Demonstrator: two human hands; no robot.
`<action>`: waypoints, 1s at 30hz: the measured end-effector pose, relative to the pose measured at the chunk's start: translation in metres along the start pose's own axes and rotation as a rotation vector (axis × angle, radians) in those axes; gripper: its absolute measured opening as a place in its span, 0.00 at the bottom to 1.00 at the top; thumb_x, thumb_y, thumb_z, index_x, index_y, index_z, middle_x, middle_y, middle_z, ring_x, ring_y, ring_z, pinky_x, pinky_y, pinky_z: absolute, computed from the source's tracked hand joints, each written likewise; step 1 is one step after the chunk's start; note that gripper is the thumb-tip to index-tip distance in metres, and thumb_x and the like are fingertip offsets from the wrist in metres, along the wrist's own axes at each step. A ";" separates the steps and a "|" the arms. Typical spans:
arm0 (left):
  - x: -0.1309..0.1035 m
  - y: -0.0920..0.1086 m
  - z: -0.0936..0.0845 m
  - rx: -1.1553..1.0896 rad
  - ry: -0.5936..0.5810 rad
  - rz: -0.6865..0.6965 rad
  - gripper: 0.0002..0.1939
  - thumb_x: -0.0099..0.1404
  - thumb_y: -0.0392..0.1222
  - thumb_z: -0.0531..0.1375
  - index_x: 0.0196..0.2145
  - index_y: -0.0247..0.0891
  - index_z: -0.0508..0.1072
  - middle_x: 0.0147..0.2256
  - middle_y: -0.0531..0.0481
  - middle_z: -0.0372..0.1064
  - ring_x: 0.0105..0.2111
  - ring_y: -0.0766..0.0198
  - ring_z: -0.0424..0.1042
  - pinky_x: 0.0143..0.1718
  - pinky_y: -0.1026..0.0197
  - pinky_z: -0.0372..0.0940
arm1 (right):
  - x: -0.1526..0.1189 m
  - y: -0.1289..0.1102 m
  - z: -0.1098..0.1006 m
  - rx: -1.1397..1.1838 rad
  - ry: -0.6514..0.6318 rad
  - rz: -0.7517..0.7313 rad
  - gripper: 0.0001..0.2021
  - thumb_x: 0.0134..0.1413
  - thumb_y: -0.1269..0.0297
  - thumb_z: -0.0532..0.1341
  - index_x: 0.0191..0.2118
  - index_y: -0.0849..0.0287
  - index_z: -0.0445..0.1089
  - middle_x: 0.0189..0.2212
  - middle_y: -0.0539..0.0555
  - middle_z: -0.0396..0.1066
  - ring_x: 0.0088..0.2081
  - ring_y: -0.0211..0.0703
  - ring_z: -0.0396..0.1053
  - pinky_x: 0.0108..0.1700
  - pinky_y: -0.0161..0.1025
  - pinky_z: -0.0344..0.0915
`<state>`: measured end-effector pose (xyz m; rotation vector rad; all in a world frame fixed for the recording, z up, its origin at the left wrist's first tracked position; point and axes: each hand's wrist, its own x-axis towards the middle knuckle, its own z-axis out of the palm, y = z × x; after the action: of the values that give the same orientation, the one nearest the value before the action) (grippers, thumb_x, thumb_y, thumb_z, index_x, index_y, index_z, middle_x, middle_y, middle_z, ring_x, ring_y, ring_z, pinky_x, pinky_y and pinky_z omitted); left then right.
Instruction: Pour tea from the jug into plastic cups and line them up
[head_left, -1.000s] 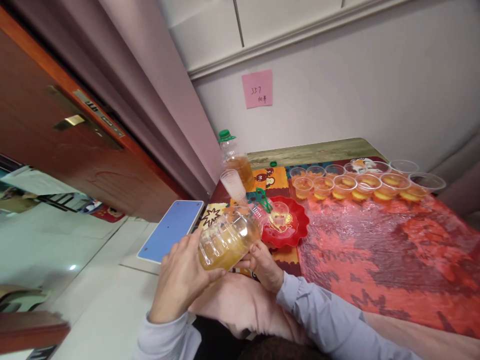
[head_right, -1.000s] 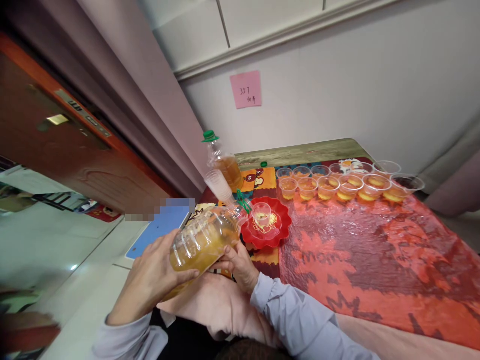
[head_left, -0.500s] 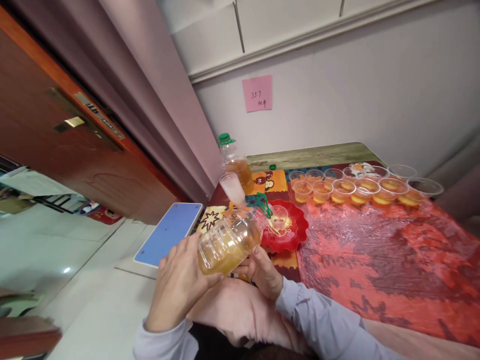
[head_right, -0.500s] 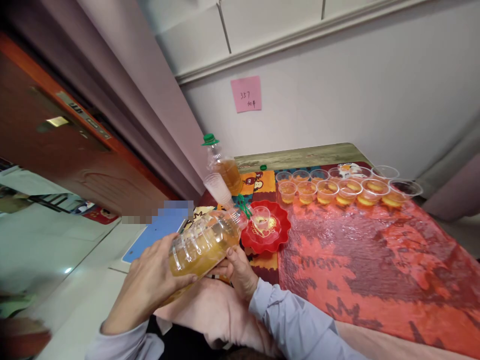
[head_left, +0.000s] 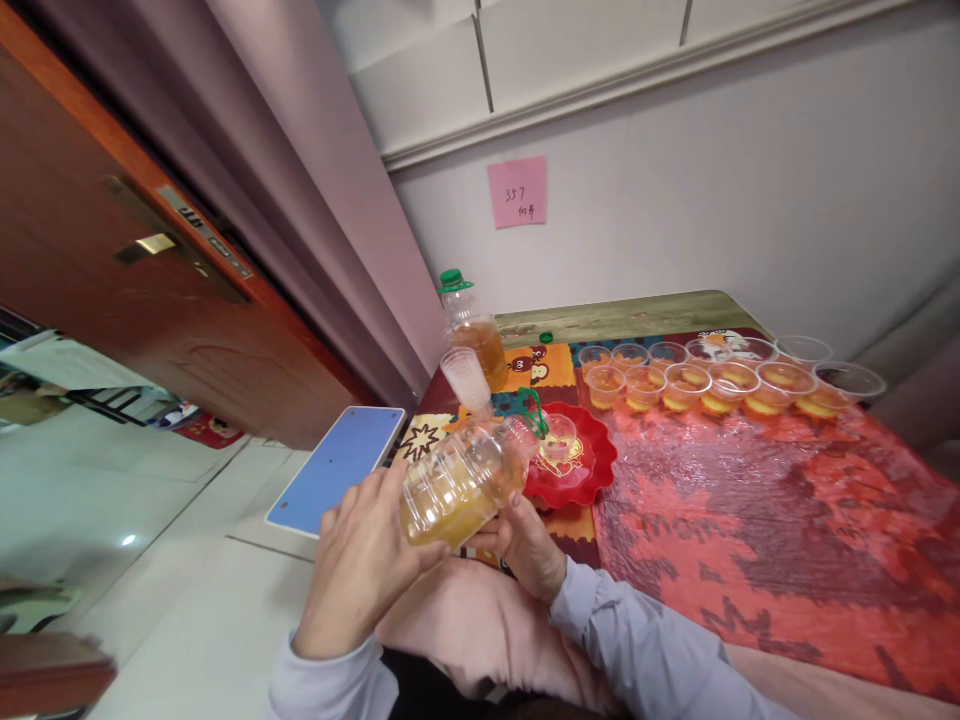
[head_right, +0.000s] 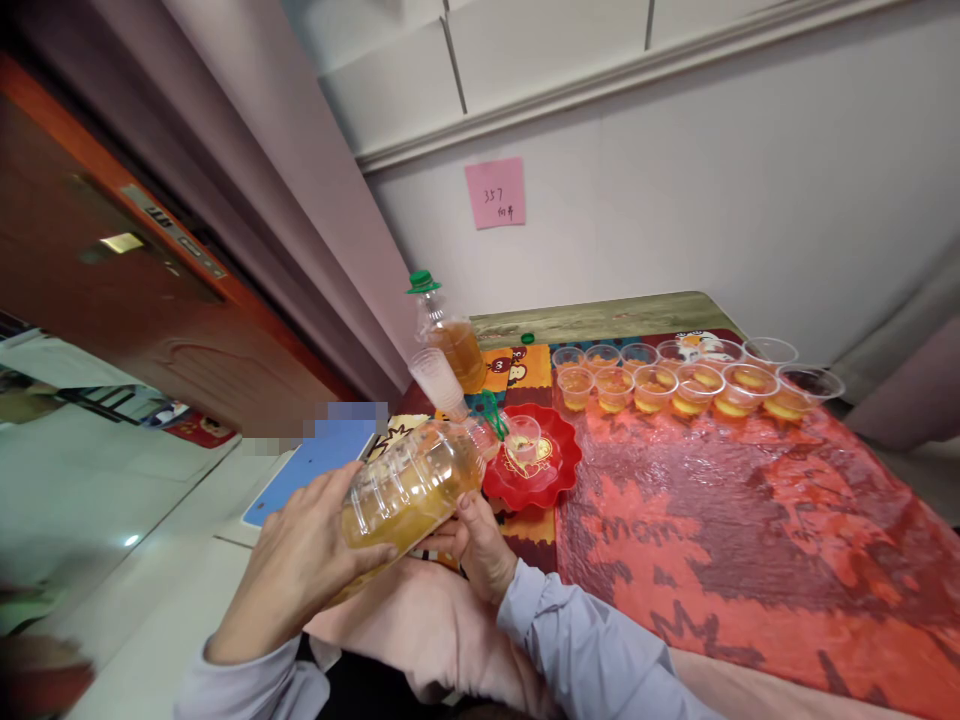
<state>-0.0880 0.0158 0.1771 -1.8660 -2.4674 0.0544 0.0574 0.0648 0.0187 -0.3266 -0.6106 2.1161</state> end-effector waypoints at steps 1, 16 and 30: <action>0.000 0.000 0.000 0.001 -0.001 0.000 0.40 0.55 0.52 0.70 0.64 0.42 0.67 0.61 0.38 0.71 0.58 0.38 0.72 0.53 0.45 0.63 | 0.000 0.000 0.000 0.000 0.005 0.002 0.40 0.52 0.31 0.69 0.62 0.53 0.68 0.52 0.62 0.79 0.47 0.58 0.81 0.48 0.56 0.78; 0.004 0.000 -0.001 0.022 -0.003 0.010 0.42 0.56 0.51 0.69 0.67 0.42 0.65 0.61 0.37 0.72 0.58 0.39 0.72 0.54 0.45 0.64 | 0.001 -0.001 0.000 -0.008 -0.008 -0.004 0.41 0.53 0.29 0.68 0.62 0.54 0.68 0.54 0.63 0.79 0.48 0.59 0.81 0.49 0.56 0.78; 0.005 0.003 -0.004 0.054 -0.005 0.027 0.42 0.57 0.51 0.68 0.67 0.40 0.65 0.62 0.36 0.71 0.59 0.37 0.71 0.51 0.44 0.65 | 0.002 -0.001 0.000 0.005 -0.001 -0.003 0.42 0.53 0.29 0.68 0.63 0.55 0.67 0.58 0.65 0.77 0.50 0.61 0.81 0.50 0.57 0.77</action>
<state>-0.0862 0.0218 0.1810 -1.8805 -2.4187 0.1258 0.0577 0.0670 0.0190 -0.3217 -0.6060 2.1143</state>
